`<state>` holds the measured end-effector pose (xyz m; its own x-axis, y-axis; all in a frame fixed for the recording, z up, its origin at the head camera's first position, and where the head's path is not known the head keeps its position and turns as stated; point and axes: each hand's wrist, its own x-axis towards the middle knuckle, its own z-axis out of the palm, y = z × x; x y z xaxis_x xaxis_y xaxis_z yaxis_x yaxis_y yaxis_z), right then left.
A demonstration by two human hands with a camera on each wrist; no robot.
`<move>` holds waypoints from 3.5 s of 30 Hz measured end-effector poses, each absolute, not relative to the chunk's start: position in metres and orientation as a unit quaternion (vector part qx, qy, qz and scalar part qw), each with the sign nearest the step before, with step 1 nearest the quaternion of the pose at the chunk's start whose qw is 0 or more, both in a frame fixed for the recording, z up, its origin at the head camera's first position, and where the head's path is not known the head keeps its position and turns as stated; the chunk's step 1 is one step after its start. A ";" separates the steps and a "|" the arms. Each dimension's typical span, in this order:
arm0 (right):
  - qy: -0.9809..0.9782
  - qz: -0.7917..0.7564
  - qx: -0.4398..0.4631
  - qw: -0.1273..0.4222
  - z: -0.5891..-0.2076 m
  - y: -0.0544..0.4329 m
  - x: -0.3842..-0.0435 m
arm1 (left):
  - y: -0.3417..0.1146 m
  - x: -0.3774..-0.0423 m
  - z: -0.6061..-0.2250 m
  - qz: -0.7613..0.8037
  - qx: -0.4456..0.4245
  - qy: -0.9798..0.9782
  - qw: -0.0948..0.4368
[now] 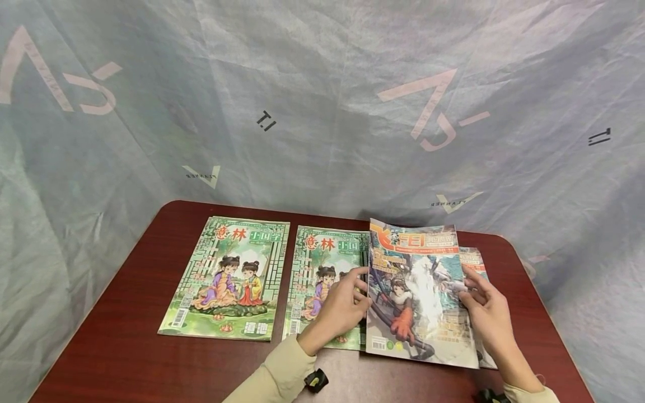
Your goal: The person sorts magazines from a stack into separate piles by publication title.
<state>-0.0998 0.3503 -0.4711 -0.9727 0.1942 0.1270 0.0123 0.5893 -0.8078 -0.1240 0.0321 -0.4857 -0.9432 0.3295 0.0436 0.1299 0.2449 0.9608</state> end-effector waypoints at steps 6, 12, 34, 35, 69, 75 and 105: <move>-0.885 0.443 -0.084 0.117 -0.473 0.369 -0.098 | 0.055 -0.123 -0.489 0.600 0.146 0.782 0.081; -0.889 0.431 -0.102 0.115 -0.479 0.390 -0.099 | 0.077 -0.122 -0.490 0.614 0.145 0.772 0.080; -0.887 0.437 -0.088 0.121 -0.491 0.435 -0.098 | 0.113 -0.121 -0.499 0.648 0.141 0.729 0.169; -0.887 0.437 -0.087 0.122 -0.491 0.436 -0.098 | 0.114 -0.122 -0.499 0.645 0.143 0.731 0.169; -0.906 0.392 -0.137 0.080 -0.497 0.453 -0.105 | 0.116 -0.116 -0.503 0.629 0.152 0.739 0.189; -0.921 0.361 -0.146 0.028 -0.494 0.453 -0.105 | 0.115 -0.114 -0.502 0.642 0.150 0.725 0.200; -0.957 0.257 -0.114 0.069 -0.481 0.433 -0.098 | 0.089 -0.117 -0.494 0.652 0.162 0.721 0.170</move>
